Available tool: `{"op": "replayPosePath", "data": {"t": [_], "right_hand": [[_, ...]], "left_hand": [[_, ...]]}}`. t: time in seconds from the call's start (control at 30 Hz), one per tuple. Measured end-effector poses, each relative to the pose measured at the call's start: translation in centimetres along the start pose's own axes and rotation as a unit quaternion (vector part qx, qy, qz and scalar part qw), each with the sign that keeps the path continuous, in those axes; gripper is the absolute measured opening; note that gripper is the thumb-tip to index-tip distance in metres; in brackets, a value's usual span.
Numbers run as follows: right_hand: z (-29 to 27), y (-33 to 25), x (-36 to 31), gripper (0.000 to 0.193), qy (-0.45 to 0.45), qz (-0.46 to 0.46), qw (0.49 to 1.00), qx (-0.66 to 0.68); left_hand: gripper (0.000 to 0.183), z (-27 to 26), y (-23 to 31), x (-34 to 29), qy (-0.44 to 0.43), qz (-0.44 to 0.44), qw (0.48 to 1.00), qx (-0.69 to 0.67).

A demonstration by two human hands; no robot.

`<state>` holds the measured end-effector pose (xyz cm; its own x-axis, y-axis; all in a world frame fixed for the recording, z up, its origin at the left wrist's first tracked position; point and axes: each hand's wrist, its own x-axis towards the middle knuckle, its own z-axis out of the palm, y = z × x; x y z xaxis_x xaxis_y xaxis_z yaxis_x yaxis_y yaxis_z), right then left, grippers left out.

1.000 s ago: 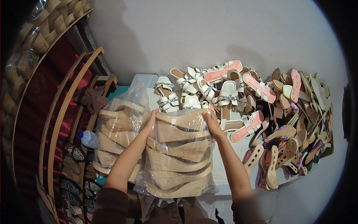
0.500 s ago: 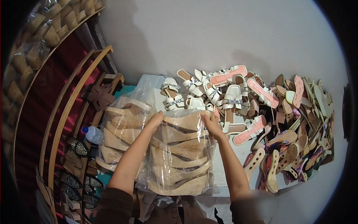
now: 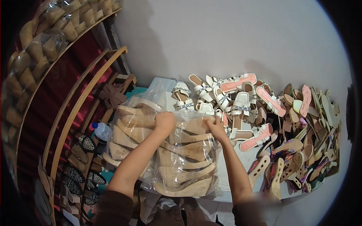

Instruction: Organize shoe soles from a plastic bag and sort finished sandal components on a workbench.

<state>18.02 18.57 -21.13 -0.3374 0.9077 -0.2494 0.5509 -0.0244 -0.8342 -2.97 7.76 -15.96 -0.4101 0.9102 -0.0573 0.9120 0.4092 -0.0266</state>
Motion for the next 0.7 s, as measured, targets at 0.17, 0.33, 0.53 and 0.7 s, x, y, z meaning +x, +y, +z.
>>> {"op": "replayPosePath", "data": {"t": [0.17, 0.33, 0.53, 0.7], "right_hand": [[-0.9, -1.1, 0.3, 0.09, -0.035, -0.044, 0.987, -0.151], [-2.5, -1.0, 2.9, 0.093, -0.13, -0.041, 0.96, -0.243], [-1.4, -4.5, 2.9, 0.07, -0.039, -0.14, 0.986, -0.085], [-1.7, -5.8, 2.7, 0.06, -0.163, -0.015, 0.968, -0.192]], "left_hand": [[0.028, -3.7, -4.0, -3.0, 0.102, -0.012, 0.989, -0.107], [0.031, -3.6, -10.5, -2.8, 0.134, -0.022, 0.976, -0.172], [0.025, -2.3, -16.0, 0.5, 0.211, 0.035, 0.944, -0.252], [0.022, -3.2, -10.6, -0.5, 0.191, 0.181, 0.884, -0.387]]}}
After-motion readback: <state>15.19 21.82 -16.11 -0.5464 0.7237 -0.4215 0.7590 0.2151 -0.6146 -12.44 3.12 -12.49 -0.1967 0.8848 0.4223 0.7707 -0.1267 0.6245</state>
